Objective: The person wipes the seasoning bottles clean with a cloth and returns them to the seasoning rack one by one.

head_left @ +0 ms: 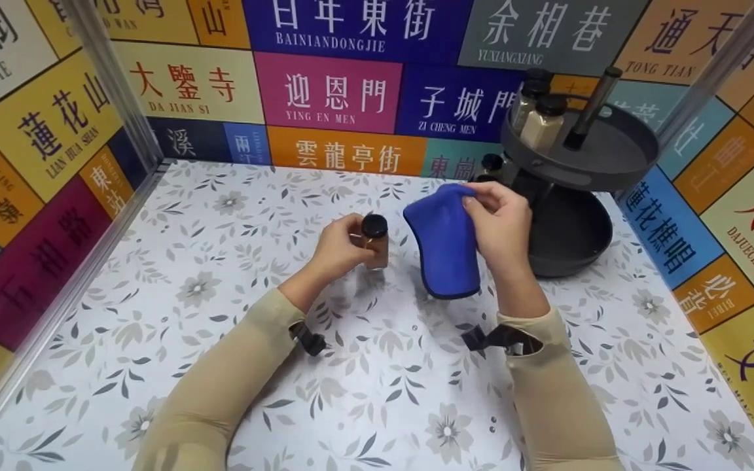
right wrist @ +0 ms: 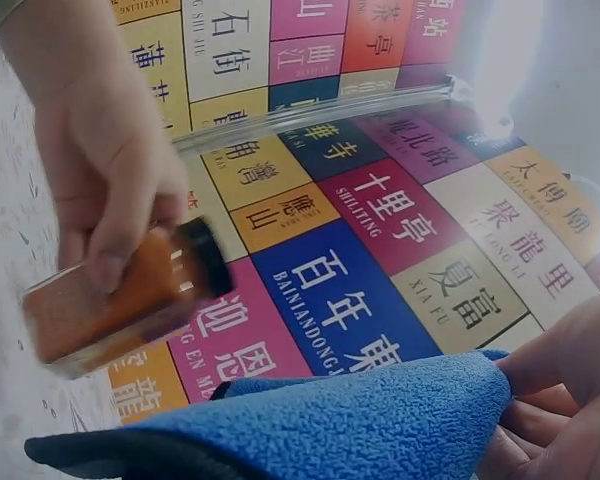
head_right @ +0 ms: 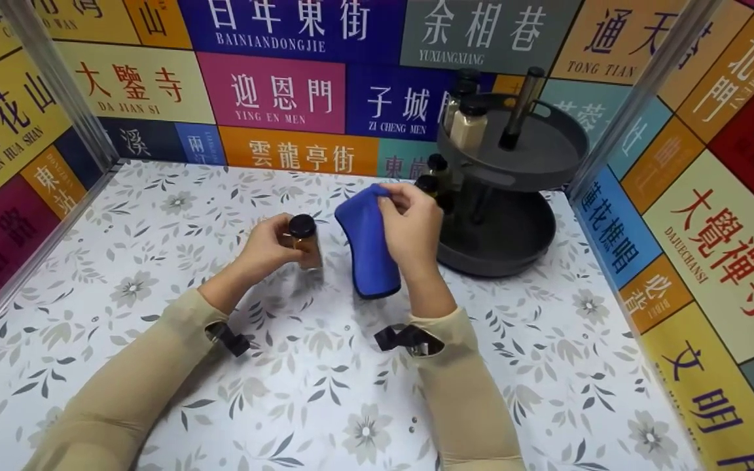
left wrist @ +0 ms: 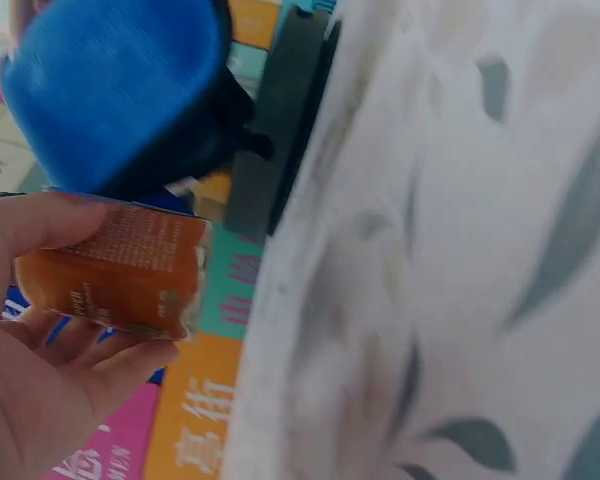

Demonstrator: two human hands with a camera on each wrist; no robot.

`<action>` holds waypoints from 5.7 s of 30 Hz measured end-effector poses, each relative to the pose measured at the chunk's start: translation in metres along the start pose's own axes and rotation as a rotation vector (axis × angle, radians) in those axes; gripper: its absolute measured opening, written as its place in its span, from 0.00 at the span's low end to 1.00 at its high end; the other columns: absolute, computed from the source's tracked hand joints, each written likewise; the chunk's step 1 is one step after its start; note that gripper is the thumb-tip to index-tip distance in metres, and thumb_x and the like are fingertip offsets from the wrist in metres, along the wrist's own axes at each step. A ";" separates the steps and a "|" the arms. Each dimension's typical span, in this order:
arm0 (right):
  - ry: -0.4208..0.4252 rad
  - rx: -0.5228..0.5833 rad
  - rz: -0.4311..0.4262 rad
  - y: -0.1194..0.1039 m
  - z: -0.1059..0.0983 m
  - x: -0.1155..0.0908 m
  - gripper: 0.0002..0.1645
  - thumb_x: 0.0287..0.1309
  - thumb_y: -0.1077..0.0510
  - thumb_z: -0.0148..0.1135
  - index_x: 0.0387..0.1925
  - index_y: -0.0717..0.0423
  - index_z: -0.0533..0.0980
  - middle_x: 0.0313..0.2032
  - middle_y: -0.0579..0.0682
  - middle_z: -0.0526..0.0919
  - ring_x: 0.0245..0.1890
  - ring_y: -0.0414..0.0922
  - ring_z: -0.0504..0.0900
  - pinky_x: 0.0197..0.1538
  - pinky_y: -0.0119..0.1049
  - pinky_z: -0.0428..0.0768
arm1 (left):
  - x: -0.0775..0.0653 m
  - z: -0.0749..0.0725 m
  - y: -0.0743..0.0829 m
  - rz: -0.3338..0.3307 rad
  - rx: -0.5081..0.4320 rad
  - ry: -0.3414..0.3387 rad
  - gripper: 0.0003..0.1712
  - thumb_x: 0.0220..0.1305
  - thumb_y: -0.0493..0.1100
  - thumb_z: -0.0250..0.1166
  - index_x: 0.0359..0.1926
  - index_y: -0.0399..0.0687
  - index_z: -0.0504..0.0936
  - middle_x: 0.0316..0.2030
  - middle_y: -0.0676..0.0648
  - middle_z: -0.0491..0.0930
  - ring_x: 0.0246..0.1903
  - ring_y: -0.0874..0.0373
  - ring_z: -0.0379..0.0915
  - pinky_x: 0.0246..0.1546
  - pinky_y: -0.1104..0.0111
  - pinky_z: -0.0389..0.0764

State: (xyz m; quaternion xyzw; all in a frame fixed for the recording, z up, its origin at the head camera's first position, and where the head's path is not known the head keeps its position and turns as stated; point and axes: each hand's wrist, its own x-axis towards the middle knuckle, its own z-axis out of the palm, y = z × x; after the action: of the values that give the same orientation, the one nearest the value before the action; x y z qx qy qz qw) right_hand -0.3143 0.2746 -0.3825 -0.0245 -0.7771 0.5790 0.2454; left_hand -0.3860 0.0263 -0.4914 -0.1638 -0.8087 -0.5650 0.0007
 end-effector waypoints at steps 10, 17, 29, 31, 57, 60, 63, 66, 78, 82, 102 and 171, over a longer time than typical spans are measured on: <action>-0.021 0.067 -0.009 -0.005 0.001 -0.004 0.13 0.68 0.70 0.65 0.51 0.67 0.86 0.47 0.62 0.91 0.38 0.36 0.89 0.42 0.28 0.86 | 0.006 0.005 -0.025 -0.078 0.101 -0.040 0.26 0.45 0.33 0.78 0.50 0.40 0.84 0.44 0.42 0.89 0.47 0.49 0.88 0.53 0.60 0.86; -0.034 0.090 -0.013 -0.004 0.001 -0.005 0.13 0.69 0.70 0.64 0.51 0.64 0.87 0.44 0.56 0.92 0.38 0.38 0.89 0.41 0.29 0.87 | 0.011 -0.004 -0.037 0.089 0.028 -0.208 0.47 0.45 0.20 0.61 0.72 0.40 0.74 0.63 0.39 0.83 0.60 0.51 0.79 0.64 0.61 0.76; -0.076 0.143 -0.016 0.002 0.004 -0.005 0.13 0.69 0.72 0.63 0.51 0.67 0.86 0.40 0.52 0.91 0.33 0.37 0.88 0.36 0.28 0.86 | 0.014 -0.005 -0.040 0.061 -0.041 -0.313 0.37 0.49 0.21 0.65 0.64 0.38 0.80 0.49 0.39 0.87 0.49 0.50 0.83 0.58 0.57 0.86; -0.081 0.128 -0.013 0.002 0.005 -0.005 0.13 0.69 0.71 0.63 0.51 0.66 0.86 0.41 0.52 0.91 0.33 0.37 0.87 0.36 0.28 0.85 | 0.013 -0.004 -0.039 0.040 -0.058 -0.320 0.33 0.48 0.22 0.68 0.59 0.38 0.81 0.47 0.42 0.86 0.50 0.51 0.83 0.58 0.59 0.86; -0.134 0.104 -0.005 0.001 0.032 -0.024 0.12 0.70 0.67 0.65 0.51 0.64 0.86 0.46 0.62 0.91 0.38 0.39 0.90 0.41 0.30 0.88 | -0.020 0.012 0.040 0.190 -0.435 -0.025 0.31 0.50 0.27 0.79 0.57 0.34 0.82 0.44 0.43 0.87 0.44 0.56 0.87 0.53 0.62 0.89; -0.118 0.069 -0.042 0.000 0.036 -0.029 0.12 0.70 0.66 0.66 0.52 0.62 0.87 0.47 0.59 0.92 0.42 0.40 0.91 0.45 0.29 0.88 | -0.021 0.009 0.045 0.205 -0.398 0.004 0.30 0.51 0.28 0.80 0.57 0.34 0.83 0.44 0.41 0.88 0.44 0.56 0.87 0.52 0.62 0.89; -0.126 0.035 -0.079 0.001 0.042 -0.033 0.12 0.70 0.64 0.67 0.52 0.60 0.87 0.48 0.57 0.92 0.47 0.43 0.91 0.51 0.29 0.87 | -0.023 0.006 0.048 0.208 -0.355 0.038 0.30 0.51 0.30 0.81 0.57 0.35 0.84 0.44 0.40 0.88 0.44 0.56 0.87 0.52 0.62 0.89; -0.131 0.019 -0.123 0.003 0.046 -0.036 0.12 0.69 0.64 0.68 0.51 0.60 0.88 0.48 0.57 0.92 0.48 0.46 0.92 0.51 0.30 0.88 | -0.024 0.004 0.049 0.217 -0.337 0.066 0.29 0.51 0.32 0.81 0.57 0.35 0.85 0.44 0.39 0.89 0.43 0.55 0.88 0.52 0.61 0.89; -0.213 0.035 -0.185 0.010 0.060 -0.047 0.10 0.66 0.66 0.70 0.47 0.60 0.89 0.46 0.57 0.93 0.47 0.48 0.93 0.47 0.32 0.89 | -0.027 -0.020 0.063 0.249 -0.312 0.193 0.28 0.57 0.37 0.81 0.59 0.37 0.86 0.48 0.39 0.89 0.45 0.53 0.87 0.52 0.65 0.87; -0.251 0.020 -0.176 0.010 0.064 -0.051 0.11 0.66 0.67 0.69 0.47 0.59 0.90 0.45 0.57 0.93 0.47 0.49 0.93 0.47 0.32 0.89 | -0.028 -0.027 0.070 0.251 -0.338 0.234 0.29 0.59 0.38 0.80 0.61 0.37 0.85 0.50 0.39 0.89 0.46 0.51 0.87 0.53 0.64 0.87; -0.079 0.127 -0.372 -0.008 0.049 -0.054 0.13 0.66 0.70 0.68 0.49 0.62 0.89 0.46 0.58 0.93 0.46 0.41 0.93 0.50 0.32 0.89 | -0.041 -0.020 0.078 0.222 -0.237 0.057 0.29 0.55 0.41 0.83 0.58 0.42 0.85 0.47 0.42 0.88 0.45 0.51 0.88 0.51 0.61 0.89; -0.096 0.181 -0.435 0.001 0.051 -0.049 0.12 0.66 0.71 0.68 0.48 0.65 0.88 0.45 0.61 0.92 0.45 0.40 0.93 0.47 0.33 0.90 | -0.042 -0.016 0.077 0.260 -0.287 0.015 0.28 0.56 0.39 0.82 0.57 0.43 0.83 0.44 0.44 0.86 0.43 0.52 0.86 0.50 0.61 0.89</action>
State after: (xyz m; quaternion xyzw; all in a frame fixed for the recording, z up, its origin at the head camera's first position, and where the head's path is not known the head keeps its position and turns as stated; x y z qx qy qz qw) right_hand -0.2925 0.2138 -0.4116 0.1933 -0.7197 0.5804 0.3282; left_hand -0.3288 0.0244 -0.4233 -0.2610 -0.6920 -0.6707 0.0563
